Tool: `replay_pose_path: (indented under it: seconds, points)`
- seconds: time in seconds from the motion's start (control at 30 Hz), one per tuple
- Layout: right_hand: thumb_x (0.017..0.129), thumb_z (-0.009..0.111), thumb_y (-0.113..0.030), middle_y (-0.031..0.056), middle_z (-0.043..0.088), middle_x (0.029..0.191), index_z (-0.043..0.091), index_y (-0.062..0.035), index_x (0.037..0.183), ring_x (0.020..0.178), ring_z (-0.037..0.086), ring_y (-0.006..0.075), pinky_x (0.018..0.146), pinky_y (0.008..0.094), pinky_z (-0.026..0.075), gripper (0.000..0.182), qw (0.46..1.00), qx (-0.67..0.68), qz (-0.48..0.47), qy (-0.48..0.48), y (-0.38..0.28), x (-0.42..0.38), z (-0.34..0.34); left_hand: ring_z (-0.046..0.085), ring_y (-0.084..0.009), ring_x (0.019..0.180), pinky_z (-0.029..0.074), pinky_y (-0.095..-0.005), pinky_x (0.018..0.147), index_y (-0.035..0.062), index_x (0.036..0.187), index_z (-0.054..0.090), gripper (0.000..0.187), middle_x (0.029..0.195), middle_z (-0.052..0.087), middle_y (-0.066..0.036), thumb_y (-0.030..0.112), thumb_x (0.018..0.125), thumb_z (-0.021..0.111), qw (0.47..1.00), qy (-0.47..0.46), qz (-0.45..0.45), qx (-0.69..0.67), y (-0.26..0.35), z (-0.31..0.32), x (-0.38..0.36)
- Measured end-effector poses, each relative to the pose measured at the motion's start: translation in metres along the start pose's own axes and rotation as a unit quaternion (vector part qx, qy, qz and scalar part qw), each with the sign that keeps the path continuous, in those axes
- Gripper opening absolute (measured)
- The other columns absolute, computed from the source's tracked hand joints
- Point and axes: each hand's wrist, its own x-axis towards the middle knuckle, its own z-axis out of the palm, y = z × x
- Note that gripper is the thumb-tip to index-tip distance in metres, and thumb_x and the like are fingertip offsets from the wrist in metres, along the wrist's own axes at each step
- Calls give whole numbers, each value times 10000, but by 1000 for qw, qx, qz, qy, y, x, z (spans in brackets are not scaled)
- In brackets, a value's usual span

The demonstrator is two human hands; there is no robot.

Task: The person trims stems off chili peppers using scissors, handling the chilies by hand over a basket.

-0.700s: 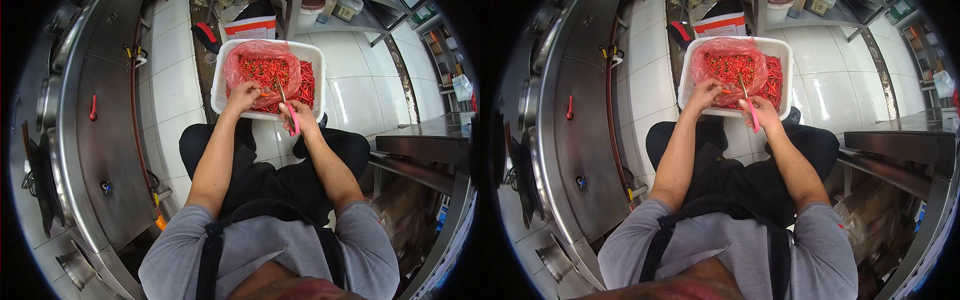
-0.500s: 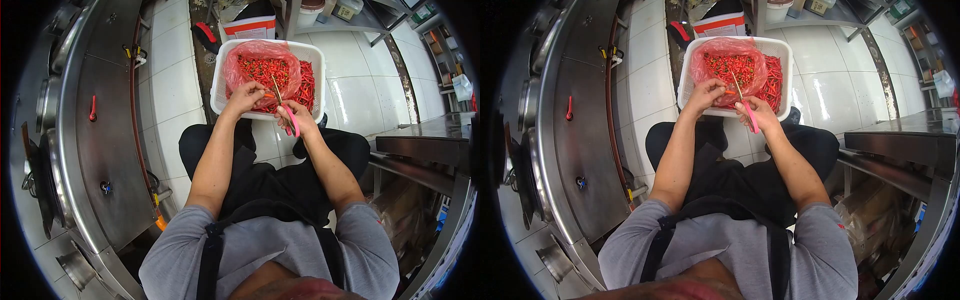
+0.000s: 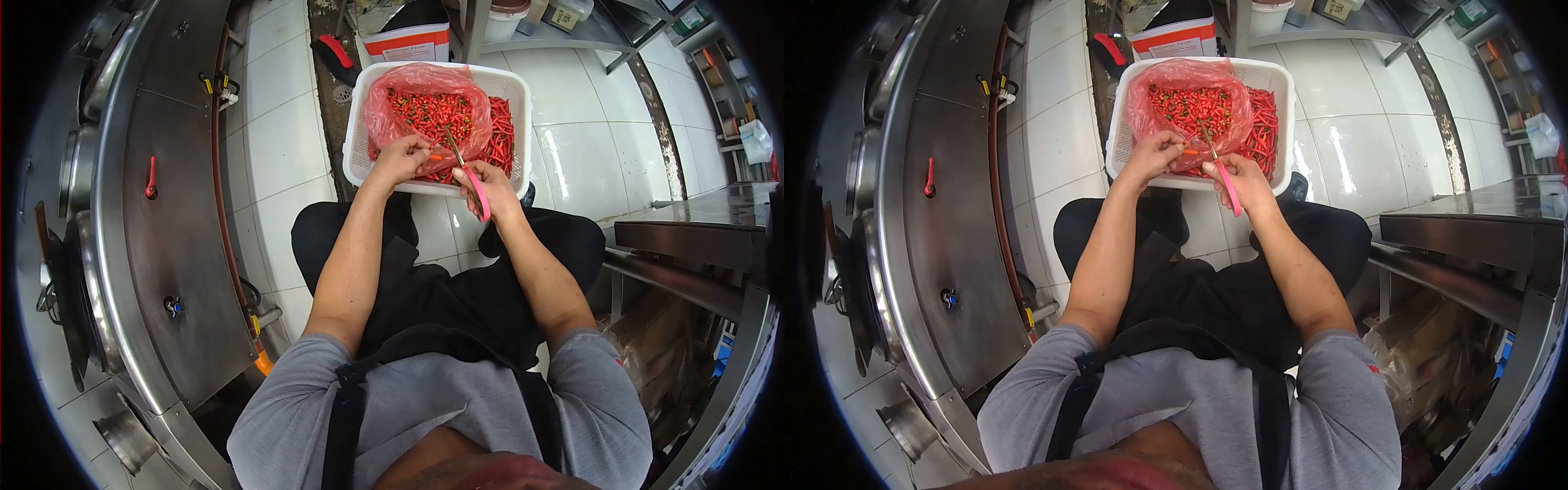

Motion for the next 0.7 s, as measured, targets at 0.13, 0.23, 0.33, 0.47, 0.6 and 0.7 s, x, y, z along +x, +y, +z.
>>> replay_pose_path:
  seconds: [0.13, 0.23, 0.33, 0.47, 0.6, 0.7]
  points:
    - [834, 740, -381, 54, 611, 708, 602, 9, 1034, 483, 565, 110, 396, 235, 426, 460, 1000, 11, -1, -5, 1, -5, 5, 543, -78, 617, 426, -239, 543, 38, 997, 618, 141, 744, 588, 4, 138, 897, 623, 999, 36, 11, -28, -6, -1, 4]
    - [826, 745, -391, 66, 635, 739, 604, 7, 1044, 539, 594, 120, 433, 235, 446, 476, 1000, 4, -12, -13, 1, -5, 6, 539, -74, 617, 419, -234, 541, 42, 992, 620, 136, 735, 583, 8, 140, 898, 621, 999, 21, 19, -32, -1, 1, 0]
    - [822, 751, -381, 60, 633, 730, 605, 7, 1048, 546, 591, 120, 448, 237, 441, 472, 999, -13, -30, -23, 5, -2, 5, 548, -87, 612, 435, -247, 555, 21, 988, 628, 145, 725, 592, -7, 126, 889, 620, 1000, -18, 22, -1, 2, 5, -4]
    - [815, 764, -350, 31, 595, 668, 607, 7, 1045, 495, 553, 108, 431, 246, 412, 452, 1000, -3, 2, -27, 3, -1, -1, 577, -111, 612, 470, -270, 575, -6, 973, 648, 172, 726, 624, -45, 131, 870, 632, 998, -17, 50, 38, -10, 10, 5]
    - [815, 768, -336, 19, 567, 638, 609, 7, 1037, 470, 533, 103, 424, 252, 408, 438, 1000, -16, 5, -16, -6, -4, -1, 584, -113, 599, 473, -268, 568, -10, 966, 653, 181, 711, 629, -51, 140, 865, 643, 998, 24, 44, 45, -16, 9, 11]
    - [809, 771, -352, 27, 589, 662, 610, 9, 1051, 493, 555, 106, 431, 254, 420, 463, 1000, 7, -6, -13, -1, -5, 1, 586, -115, 582, 471, -269, 554, -11, 958, 658, 180, 688, 622, -39, 140, 859, 655, 996, 62, 37, 44, -14, 8, 11]
